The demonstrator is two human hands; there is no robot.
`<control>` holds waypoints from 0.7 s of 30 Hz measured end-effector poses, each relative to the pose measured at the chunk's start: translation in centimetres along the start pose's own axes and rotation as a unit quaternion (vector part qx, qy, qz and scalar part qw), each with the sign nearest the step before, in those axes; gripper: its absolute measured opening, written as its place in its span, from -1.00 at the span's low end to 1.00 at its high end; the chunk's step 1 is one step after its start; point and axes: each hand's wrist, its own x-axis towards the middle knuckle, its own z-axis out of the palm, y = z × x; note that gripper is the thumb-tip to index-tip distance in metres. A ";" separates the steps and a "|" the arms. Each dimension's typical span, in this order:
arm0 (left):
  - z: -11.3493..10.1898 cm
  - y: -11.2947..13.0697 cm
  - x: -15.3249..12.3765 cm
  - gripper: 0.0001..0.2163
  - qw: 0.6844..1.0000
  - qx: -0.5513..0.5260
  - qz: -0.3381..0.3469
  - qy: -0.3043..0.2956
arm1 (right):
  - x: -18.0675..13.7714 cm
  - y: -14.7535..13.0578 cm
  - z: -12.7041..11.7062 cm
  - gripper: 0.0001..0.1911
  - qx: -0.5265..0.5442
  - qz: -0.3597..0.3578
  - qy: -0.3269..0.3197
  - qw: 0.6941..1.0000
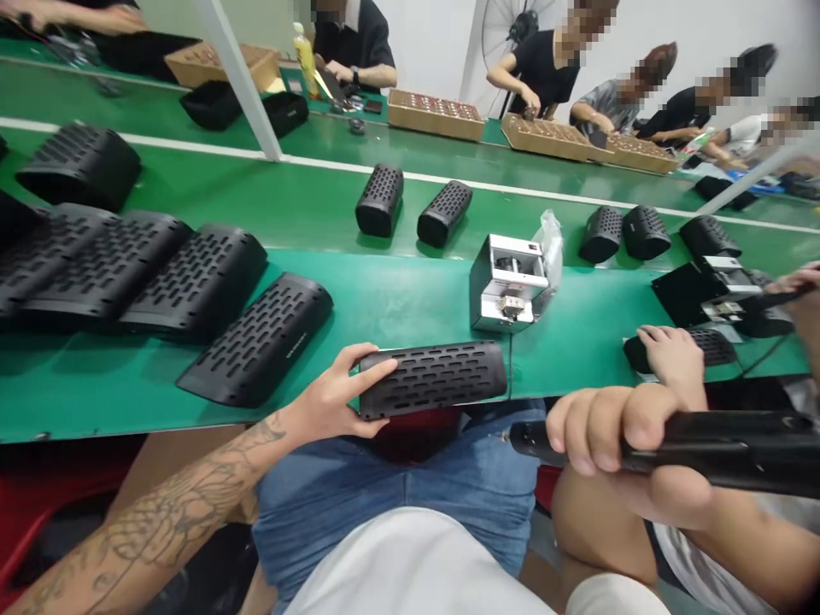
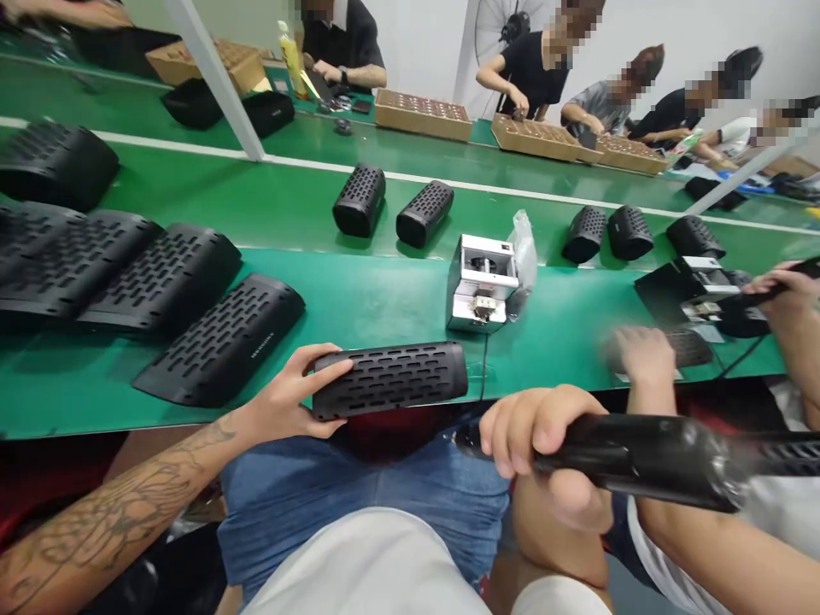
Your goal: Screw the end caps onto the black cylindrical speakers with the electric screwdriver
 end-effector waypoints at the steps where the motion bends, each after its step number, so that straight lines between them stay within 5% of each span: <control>1: 1.2 -0.6 -0.4 -0.02 1.000 -0.015 -0.007 -0.004 | 0.2 -0.1 0.5 -0.67 -0.011 -0.011 0.015 1.000; 7: 4.1 -3.5 -1.9 -0.02 0.995 -0.065 -0.079 -0.008 | 1.9 2.3 1.3 -0.65 -0.061 -0.077 0.075 0.992; 21: 4.3 -2.2 -1.7 -0.06 0.992 -0.091 -0.090 0.001 | 3.5 6.7 1.7 -0.61 -0.065 -0.032 0.028 0.997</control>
